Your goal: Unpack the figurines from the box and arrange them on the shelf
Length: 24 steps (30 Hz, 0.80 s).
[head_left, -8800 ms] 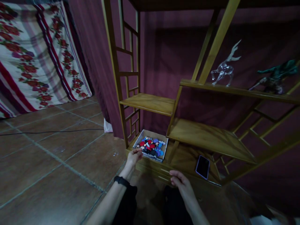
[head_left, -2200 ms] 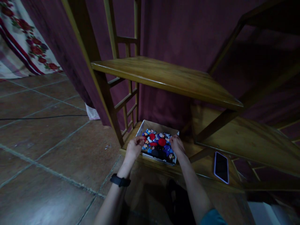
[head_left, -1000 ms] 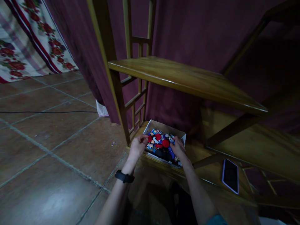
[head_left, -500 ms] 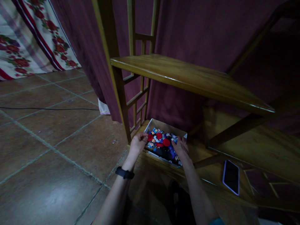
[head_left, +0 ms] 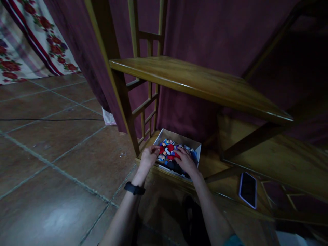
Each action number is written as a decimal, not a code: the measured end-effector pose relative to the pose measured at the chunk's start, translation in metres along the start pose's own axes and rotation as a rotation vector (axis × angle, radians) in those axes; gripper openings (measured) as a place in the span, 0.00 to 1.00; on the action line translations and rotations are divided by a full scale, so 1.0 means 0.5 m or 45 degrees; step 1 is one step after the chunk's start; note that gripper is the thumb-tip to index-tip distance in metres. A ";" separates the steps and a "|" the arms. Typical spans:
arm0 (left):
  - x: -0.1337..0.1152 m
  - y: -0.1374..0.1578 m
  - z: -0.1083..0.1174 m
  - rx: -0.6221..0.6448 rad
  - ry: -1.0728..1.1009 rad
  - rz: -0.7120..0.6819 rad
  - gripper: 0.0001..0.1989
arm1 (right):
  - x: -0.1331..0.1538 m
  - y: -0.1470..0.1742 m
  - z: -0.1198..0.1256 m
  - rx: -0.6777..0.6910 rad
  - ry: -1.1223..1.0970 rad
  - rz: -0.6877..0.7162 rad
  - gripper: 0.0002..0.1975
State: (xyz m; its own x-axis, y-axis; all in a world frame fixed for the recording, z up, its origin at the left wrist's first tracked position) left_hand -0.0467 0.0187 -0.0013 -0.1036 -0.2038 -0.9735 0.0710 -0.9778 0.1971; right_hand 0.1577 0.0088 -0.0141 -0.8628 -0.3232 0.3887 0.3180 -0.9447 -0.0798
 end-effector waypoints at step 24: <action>-0.015 0.012 0.003 0.037 -0.003 -0.017 0.11 | 0.058 0.025 -0.013 0.148 0.049 0.108 0.19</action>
State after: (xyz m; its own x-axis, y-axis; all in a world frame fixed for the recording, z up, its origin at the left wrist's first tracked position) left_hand -0.0471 0.0144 0.0073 -0.1069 -0.1906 -0.9758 0.0404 -0.9815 0.1873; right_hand 0.1343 -0.0126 -0.0098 -0.8445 -0.4055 0.3497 0.4317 -0.9020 -0.0035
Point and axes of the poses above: each hand's wrist, its own y-axis away from the middle knuckle, its own z-axis out of the back of the hand, x = y × z, the point moved 2 cm from there along -y, towards the middle knuckle, and after that the axes turned 6 degrees about z, right-handed, at the moved point
